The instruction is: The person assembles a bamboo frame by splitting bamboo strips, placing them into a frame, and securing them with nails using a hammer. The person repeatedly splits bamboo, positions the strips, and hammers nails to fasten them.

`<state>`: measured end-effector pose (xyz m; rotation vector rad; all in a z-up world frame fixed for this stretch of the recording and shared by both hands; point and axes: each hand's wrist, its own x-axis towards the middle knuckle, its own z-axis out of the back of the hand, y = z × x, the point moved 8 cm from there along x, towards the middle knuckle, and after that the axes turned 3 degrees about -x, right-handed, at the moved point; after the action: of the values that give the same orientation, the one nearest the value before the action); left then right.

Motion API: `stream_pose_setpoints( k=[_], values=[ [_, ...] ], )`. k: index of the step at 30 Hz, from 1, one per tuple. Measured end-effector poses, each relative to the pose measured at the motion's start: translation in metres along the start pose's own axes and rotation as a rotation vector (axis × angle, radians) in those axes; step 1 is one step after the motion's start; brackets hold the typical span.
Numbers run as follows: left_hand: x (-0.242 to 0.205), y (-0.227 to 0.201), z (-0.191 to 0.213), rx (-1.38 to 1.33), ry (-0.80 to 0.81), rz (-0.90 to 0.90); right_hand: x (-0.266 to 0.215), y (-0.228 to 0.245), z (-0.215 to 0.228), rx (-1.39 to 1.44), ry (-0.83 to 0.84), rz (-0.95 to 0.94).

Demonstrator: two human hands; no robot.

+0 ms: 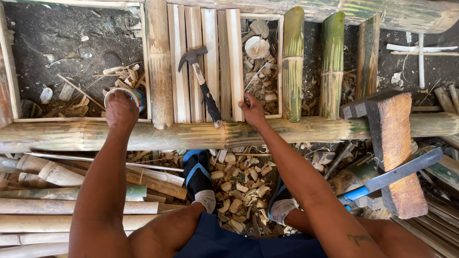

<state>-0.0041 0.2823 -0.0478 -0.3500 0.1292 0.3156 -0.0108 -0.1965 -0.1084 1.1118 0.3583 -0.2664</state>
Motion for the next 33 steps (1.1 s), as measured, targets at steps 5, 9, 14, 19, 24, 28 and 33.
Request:
stream_pose_setpoints(
  k=[5, 9, 14, 19, 24, 28, 33],
  values=[
    [0.019, 0.043, -0.046, 0.131, 0.153, -0.054, -0.038, 0.053, 0.035, -0.032, 0.005, -0.108],
    [0.038, 0.052, -0.052, 0.242, 0.263, 0.128, -0.058, 0.121, 0.080, 0.462, 0.258, 0.085],
    [0.031, 0.035, -0.040, 0.252, 0.215, 0.179, -0.069, 0.188, 0.103, 0.665, 0.228, 0.565],
    [0.012, 0.025, -0.011, 0.303, 0.258, 0.161, -0.101, 0.233, 0.143, 0.320, -0.438, 1.045],
    [-0.002, -0.004, 0.042, 0.195, 0.152, 0.073, -0.138, 0.258, 0.173, -0.077, -0.551, 1.082],
    [-0.018, -0.096, 0.055, -0.295, -0.076, -0.347, -0.121, 0.256, 0.162, -0.206, -0.481, 0.928],
    [-0.074, -0.249, 0.006, -0.692, 0.140, -0.779, -0.046, 0.166, 0.091, -0.169, -0.174, 0.246]
  ],
)
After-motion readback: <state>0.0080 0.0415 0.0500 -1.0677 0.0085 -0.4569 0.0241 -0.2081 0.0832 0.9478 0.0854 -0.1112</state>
